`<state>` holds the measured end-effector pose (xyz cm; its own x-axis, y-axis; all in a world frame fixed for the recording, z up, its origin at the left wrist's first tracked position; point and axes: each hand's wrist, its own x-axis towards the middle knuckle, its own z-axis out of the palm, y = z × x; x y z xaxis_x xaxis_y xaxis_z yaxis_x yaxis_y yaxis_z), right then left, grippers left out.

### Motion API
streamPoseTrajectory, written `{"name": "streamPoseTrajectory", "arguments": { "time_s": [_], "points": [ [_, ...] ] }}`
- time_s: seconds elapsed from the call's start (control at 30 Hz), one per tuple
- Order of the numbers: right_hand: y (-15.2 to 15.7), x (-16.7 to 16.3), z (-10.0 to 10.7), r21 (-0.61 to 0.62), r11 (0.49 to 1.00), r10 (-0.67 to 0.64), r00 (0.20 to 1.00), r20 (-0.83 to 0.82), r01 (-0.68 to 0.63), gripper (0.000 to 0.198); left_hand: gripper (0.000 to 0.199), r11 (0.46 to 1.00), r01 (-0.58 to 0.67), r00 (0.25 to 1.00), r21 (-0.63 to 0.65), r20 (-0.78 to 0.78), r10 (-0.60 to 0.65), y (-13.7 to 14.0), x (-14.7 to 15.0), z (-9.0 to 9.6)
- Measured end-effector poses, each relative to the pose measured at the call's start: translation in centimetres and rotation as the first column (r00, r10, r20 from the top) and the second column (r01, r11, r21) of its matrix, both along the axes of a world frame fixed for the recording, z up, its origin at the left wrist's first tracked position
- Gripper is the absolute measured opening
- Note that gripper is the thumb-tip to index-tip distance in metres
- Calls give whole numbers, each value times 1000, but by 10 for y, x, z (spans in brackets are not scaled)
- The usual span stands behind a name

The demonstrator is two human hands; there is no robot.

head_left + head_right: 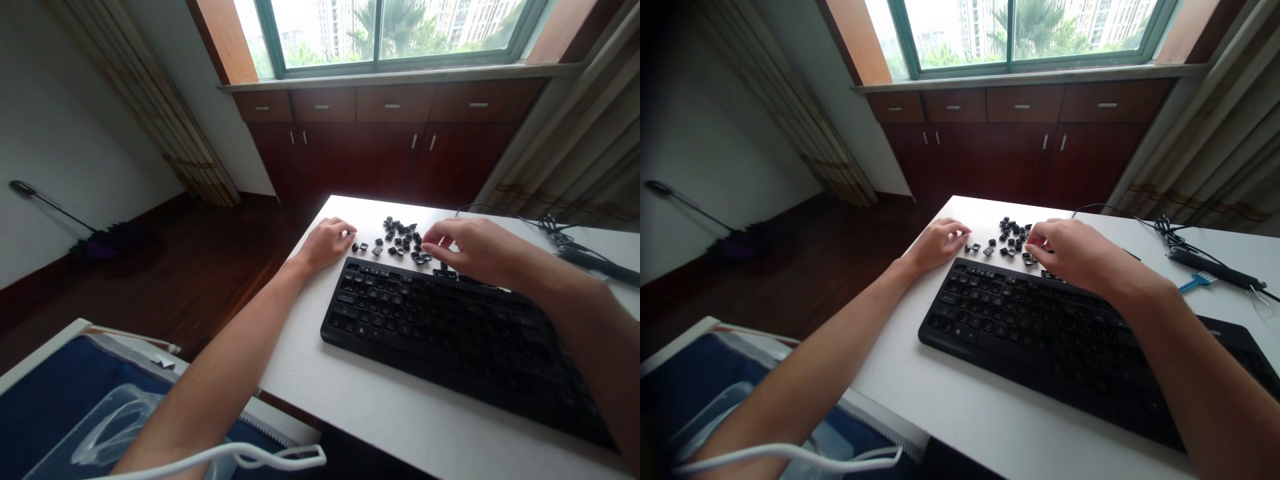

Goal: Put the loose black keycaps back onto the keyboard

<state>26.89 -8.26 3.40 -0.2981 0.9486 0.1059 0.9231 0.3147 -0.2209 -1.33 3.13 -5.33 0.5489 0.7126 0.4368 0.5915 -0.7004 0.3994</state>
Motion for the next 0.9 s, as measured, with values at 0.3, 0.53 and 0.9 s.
{"name": "streamPoseTrajectory", "arguments": {
  "time_s": [0.3,0.53,0.9],
  "points": [
    [-46,-63,4,-223,914,306,936,-174,-340,6,20,1000,2,1000,3,28,-2,0,1,-2],
    [-54,-78,-8,-276,893,311,931,-191,-355,15,19,1000,6,999,-3,49,-5,-1,2,-2],
    [-65,-88,-17,-128,967,226,974,17,-222,22,18,1000,9,998,1,54,-9,-2,1,-3]
  ]
}}
